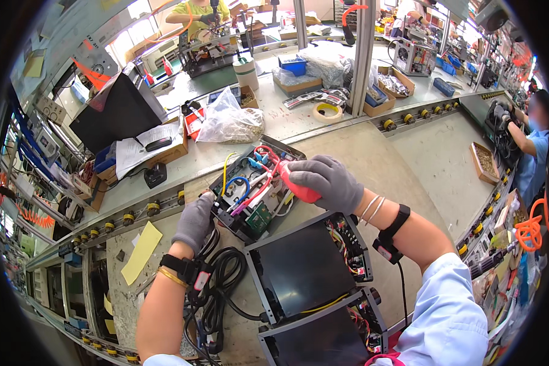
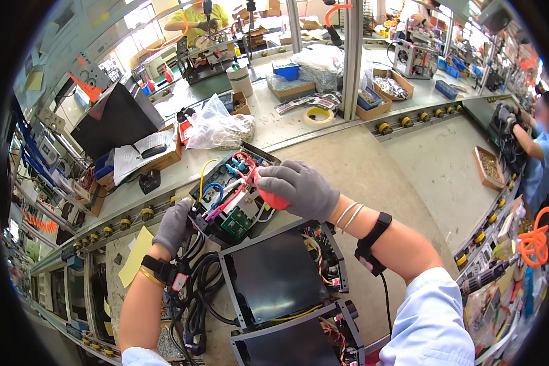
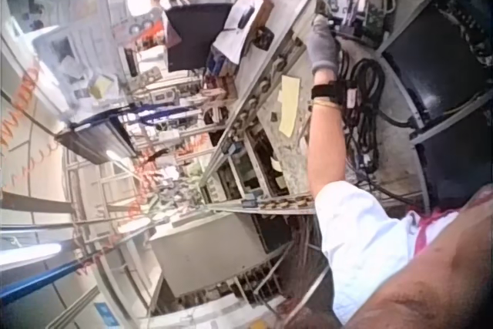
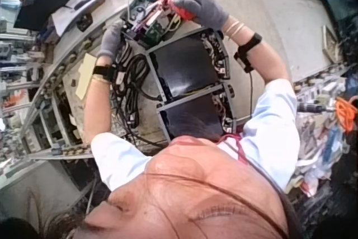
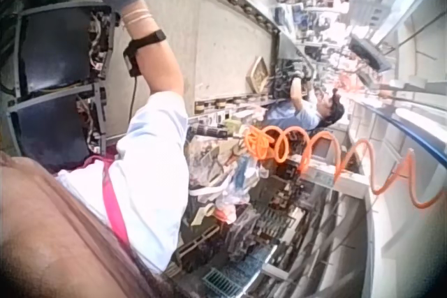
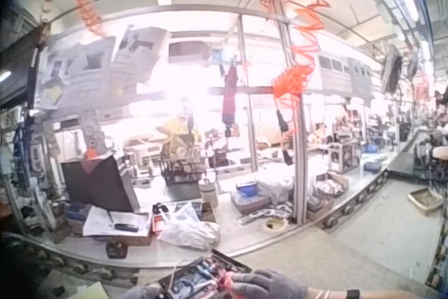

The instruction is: Assembling and labeling electronic power supply units on a factory production line.

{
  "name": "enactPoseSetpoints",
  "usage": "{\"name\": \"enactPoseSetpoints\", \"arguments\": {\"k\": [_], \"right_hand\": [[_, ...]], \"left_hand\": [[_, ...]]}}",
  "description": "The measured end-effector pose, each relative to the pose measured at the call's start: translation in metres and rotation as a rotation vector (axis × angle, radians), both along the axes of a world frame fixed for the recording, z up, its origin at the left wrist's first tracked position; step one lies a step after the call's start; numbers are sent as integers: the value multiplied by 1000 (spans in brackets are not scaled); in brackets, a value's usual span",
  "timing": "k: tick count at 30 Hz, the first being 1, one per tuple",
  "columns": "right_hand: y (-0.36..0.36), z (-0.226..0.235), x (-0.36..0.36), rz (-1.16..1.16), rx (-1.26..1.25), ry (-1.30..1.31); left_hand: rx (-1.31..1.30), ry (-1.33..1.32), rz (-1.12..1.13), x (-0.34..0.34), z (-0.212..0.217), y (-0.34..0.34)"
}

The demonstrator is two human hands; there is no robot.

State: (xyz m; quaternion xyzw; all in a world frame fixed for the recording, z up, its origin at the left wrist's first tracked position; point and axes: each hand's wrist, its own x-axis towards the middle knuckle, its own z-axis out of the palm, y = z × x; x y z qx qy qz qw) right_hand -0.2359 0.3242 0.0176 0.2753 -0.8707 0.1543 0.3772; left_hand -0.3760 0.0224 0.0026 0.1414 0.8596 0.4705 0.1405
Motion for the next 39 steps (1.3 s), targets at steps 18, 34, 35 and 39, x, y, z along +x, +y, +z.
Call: {"name": "enactPoseSetpoints", "arguments": {"k": [18,34,35,39], "right_hand": [[-16,18,4,-83,39,33],[18,8,45,-38,-113,-3],[18,6,44,-41,-118,-3],[16,5,49,-70,-101,-8]], "left_hand": [[-25,131,-58,-21,-33,-9],[75,61,2,-14,-21,-2],[110,-30,55,-9,-16,1],[94,-121,93,-5,-13,2]]}}
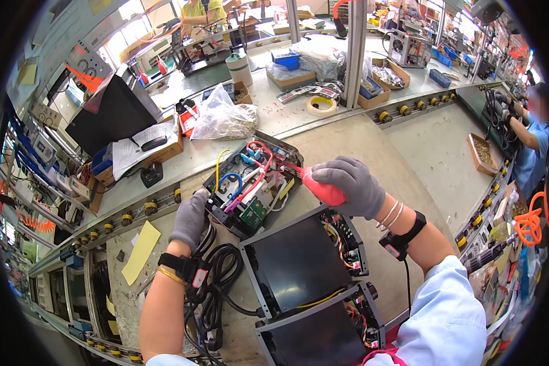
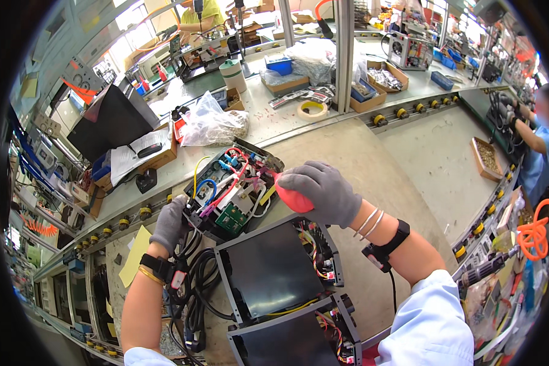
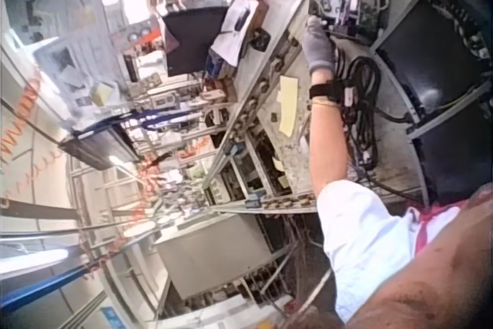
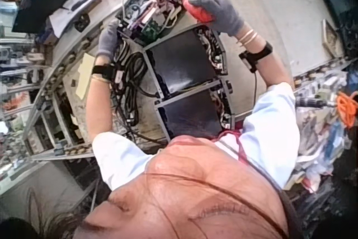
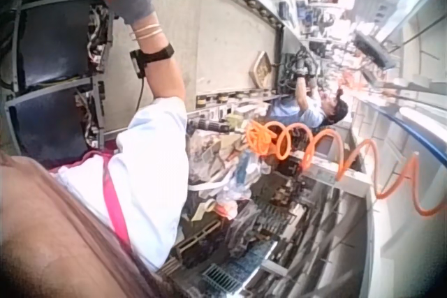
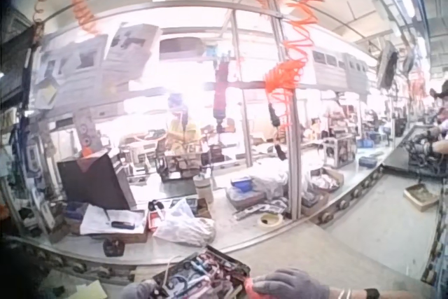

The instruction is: Assembling and labeling electronic power supply units on a factory production line.

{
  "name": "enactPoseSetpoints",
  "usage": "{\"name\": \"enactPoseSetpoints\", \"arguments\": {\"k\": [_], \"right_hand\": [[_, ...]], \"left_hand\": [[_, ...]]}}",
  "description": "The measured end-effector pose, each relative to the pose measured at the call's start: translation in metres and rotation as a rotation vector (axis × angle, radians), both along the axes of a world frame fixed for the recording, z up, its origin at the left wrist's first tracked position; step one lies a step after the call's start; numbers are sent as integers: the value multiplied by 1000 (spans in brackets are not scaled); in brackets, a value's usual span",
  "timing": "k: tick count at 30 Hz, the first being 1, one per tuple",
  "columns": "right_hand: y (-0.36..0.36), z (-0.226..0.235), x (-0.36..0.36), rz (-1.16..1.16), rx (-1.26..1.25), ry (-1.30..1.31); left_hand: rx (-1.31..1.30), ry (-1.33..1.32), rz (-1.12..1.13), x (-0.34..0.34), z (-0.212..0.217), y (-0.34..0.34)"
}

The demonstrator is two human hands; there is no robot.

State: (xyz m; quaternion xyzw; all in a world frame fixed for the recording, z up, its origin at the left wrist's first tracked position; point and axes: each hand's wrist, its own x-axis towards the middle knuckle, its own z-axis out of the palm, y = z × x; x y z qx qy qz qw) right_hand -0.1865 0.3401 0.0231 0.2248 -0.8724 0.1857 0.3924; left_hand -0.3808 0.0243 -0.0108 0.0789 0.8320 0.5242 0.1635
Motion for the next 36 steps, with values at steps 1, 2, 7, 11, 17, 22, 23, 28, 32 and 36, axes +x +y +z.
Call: {"name": "enactPoseSetpoints", "arguments": {"k": [1,2,7,11,17,22,23,28,32,36], "right_hand": [[-2,3,2,1,6,-3],[-1,4,5,-6,5,-3],[1,26,47,-129,-168,13],[-10,50,109,-185,-293,137],[-24,39,187,-86,-320,106],[-27,7,234,-266,-639,364],[-28,5,241,-326,-743,365],[-35,-2,251,-161,-1346,274],[-40,-5,258,-95,-1386,294],[-46,2,269,-61,-1392,300]], "left_hand": [[54,55,-17,-8,-14,-9],[109,106,-45,-10,-17,-7],[233,-1,-22,-2,-7,-6],[283,-69,-62,-8,3,0],[-192,75,42,-8,19,-9],[-359,1294,-123,99,43,2],[-324,1128,-217,127,42,-11],[-523,614,-602,214,31,-49],[-677,501,-596,213,22,-38],[-346,267,-490,196,16,-29]]}}
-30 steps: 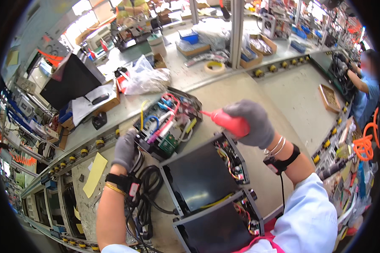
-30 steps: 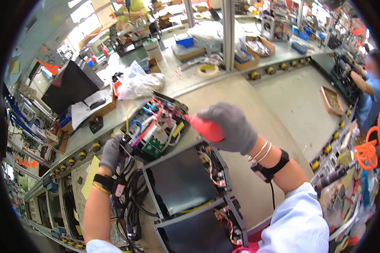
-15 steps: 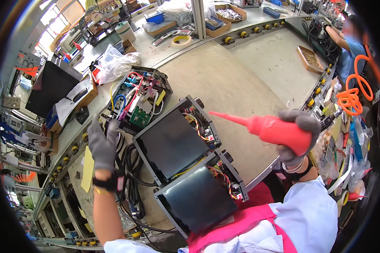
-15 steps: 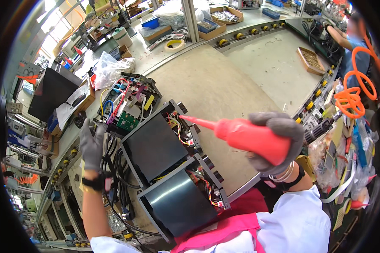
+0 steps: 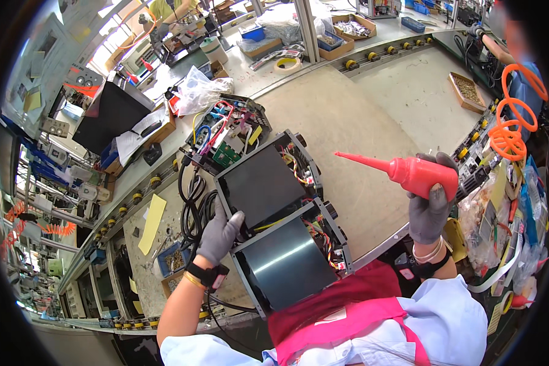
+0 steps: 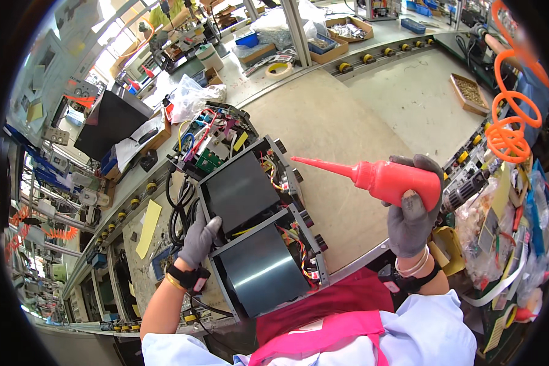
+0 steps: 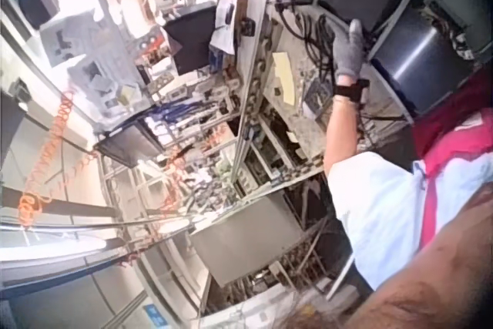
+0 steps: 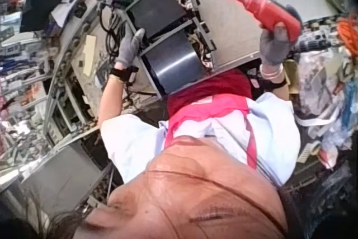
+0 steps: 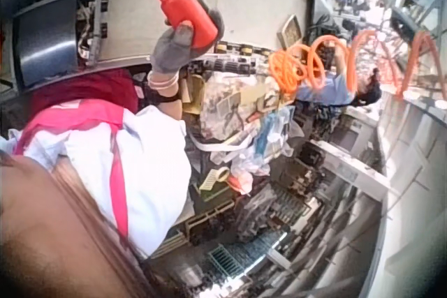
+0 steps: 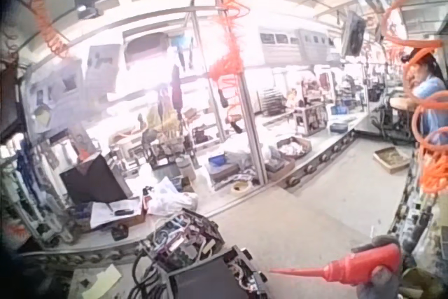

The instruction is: Assembling and labeling electronic power supply units on a factory production line.

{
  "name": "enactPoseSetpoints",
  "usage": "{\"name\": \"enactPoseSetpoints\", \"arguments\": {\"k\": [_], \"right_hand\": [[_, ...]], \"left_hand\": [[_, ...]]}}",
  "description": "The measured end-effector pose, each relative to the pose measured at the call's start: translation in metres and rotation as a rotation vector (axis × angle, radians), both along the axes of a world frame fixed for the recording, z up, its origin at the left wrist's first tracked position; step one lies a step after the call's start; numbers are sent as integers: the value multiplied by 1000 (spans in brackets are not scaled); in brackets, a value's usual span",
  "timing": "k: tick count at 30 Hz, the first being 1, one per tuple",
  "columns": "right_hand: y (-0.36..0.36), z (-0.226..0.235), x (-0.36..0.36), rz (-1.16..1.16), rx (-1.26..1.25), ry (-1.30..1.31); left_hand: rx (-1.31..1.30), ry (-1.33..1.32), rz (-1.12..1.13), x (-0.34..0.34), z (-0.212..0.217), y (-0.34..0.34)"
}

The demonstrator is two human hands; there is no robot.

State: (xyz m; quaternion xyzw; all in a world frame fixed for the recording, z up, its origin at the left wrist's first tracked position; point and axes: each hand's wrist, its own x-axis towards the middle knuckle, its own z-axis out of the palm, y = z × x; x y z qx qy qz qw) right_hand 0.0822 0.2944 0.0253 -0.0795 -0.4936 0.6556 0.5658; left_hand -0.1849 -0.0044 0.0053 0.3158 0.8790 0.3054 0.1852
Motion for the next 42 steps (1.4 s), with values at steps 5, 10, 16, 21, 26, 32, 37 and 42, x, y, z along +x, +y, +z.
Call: {"name": "enactPoseSetpoints", "arguments": {"k": [5,10,16,21,26,32,37,42], "right_hand": [[8,5,13,-48,5,-3],[12,11,13,-88,37,47],[16,1,-6,-240,421,-152],[29,-19,-57,-200,710,-231],[37,-20,-95,-158,1021,-259],[36,-32,-115,-156,1113,-211],[37,-40,-128,-182,1235,-243],[37,-45,-144,-132,1186,-227]], "left_hand": [[455,-567,161,9,43,33],[554,-850,386,-20,84,59],[470,-638,407,-35,32,43],[599,-505,378,-51,10,50],[642,-508,350,-60,12,46],[503,-422,392,-47,20,53],[475,-485,409,-55,18,42],[492,-449,399,-52,19,41]]}}
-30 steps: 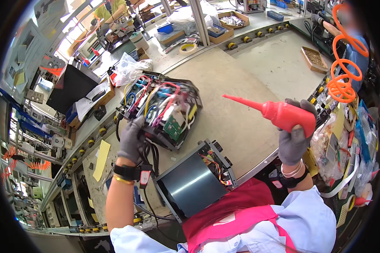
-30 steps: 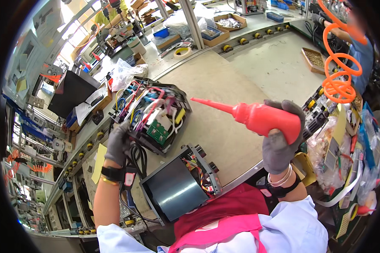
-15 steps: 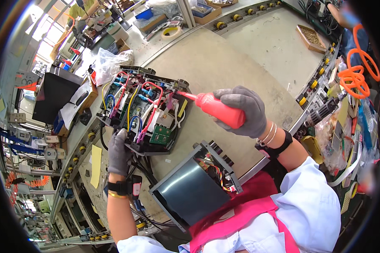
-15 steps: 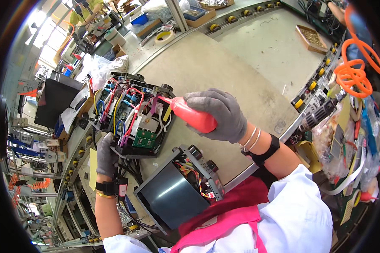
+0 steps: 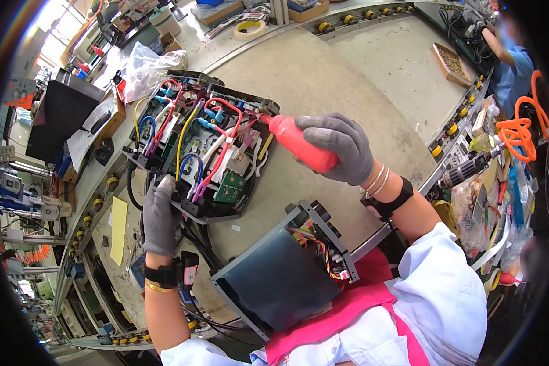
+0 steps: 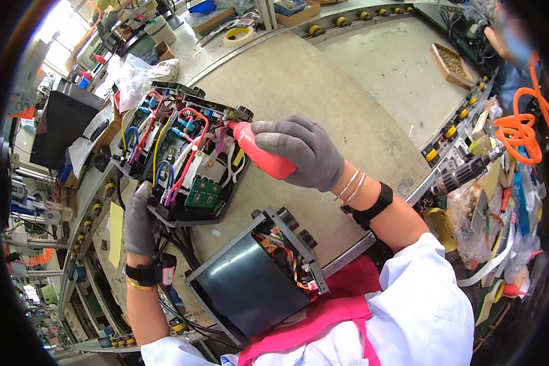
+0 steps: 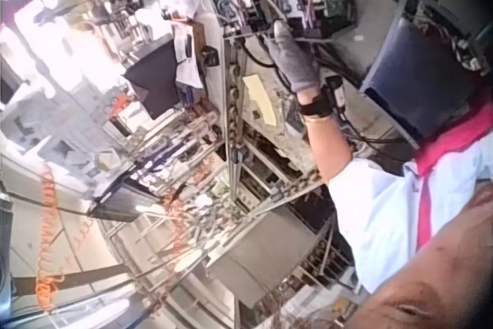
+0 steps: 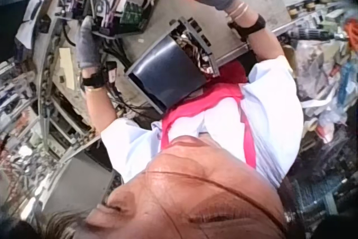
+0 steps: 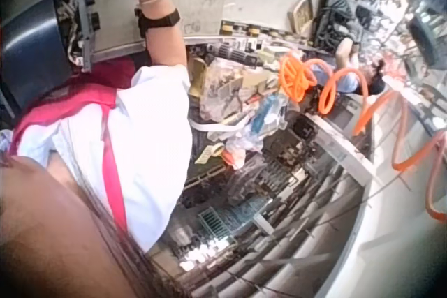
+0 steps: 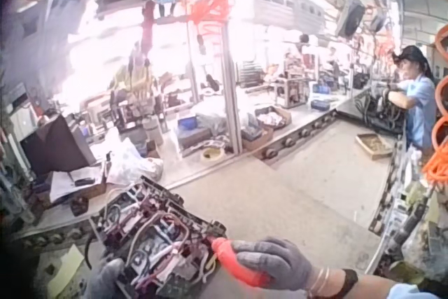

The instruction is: Assembling and labeling electronic power supply units on a factory production line.

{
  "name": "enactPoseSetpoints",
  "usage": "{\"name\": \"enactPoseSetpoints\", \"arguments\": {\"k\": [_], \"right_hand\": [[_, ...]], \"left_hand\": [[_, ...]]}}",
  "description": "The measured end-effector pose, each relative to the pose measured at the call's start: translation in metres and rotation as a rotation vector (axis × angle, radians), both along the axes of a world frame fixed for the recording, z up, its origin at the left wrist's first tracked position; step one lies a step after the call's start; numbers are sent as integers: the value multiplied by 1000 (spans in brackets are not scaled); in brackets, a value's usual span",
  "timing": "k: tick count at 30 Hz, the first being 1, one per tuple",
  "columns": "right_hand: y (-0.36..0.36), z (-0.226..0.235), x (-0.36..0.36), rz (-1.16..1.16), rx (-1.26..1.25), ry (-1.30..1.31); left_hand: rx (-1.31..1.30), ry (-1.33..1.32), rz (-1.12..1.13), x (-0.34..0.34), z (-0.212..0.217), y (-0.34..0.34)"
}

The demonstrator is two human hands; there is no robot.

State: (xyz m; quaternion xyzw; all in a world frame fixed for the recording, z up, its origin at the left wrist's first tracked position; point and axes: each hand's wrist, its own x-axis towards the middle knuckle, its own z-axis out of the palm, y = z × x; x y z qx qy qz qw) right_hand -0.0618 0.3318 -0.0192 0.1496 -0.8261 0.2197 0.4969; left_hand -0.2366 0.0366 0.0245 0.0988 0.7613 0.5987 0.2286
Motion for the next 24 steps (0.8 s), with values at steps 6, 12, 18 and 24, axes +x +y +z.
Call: {"name": "enactPoseSetpoints", "arguments": {"k": [6,12,18,24], "right_hand": [[-6,19,1,-3,49,-51],[-11,30,5,-39,142,-34],[-5,29,6,-34,121,-69],[-20,53,33,-91,89,-134]], "left_hand": [[126,-59,71,6,-3,9],[112,-49,33,1,-5,1],[92,-33,37,0,-6,8],[79,-13,-8,-3,-7,2]]}}
